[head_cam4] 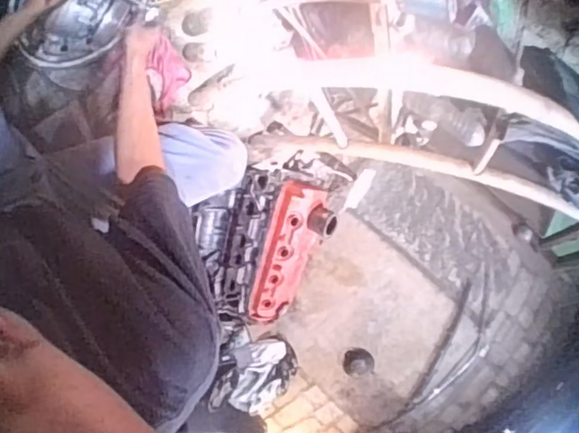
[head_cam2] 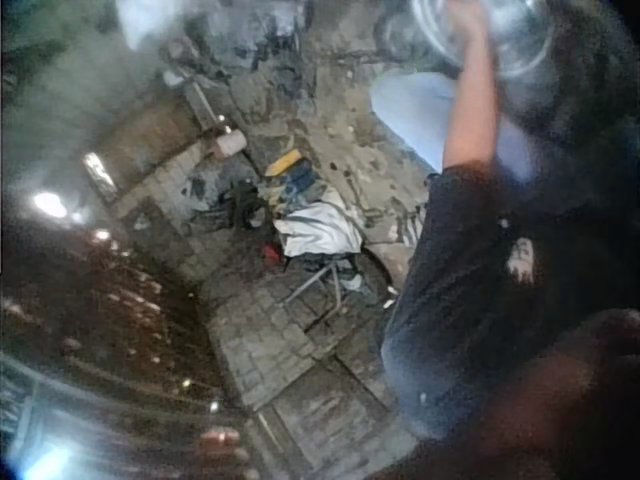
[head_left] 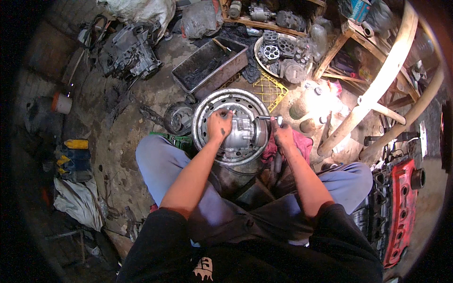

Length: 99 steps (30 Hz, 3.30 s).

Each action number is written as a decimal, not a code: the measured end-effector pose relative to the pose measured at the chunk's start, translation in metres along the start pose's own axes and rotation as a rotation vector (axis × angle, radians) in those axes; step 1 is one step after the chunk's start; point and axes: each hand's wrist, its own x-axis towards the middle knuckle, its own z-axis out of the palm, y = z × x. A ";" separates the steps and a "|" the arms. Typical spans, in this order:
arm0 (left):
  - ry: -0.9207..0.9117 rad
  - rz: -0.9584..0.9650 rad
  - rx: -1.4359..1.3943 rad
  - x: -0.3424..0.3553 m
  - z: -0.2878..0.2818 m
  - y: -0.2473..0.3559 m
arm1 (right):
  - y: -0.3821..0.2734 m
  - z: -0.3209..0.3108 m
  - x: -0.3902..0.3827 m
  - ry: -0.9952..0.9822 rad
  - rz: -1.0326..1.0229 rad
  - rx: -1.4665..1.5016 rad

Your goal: The person sits on the floor and uses a hammer and punch to work on a mechanical part placed on a metal rim. They repeatedly strike the punch with the hammer to adjust or remove components from the part.

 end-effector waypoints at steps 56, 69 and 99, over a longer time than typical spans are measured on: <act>-0.444 -0.263 -0.838 0.060 0.004 -0.060 | -0.007 0.052 0.020 -0.191 0.211 0.604; -0.330 -0.175 -0.619 0.034 -0.016 -0.018 | 0.028 0.059 0.044 -0.152 0.167 0.517; 0.119 0.144 -0.170 0.016 0.031 0.005 | -0.100 -0.096 -0.010 0.007 -0.197 0.623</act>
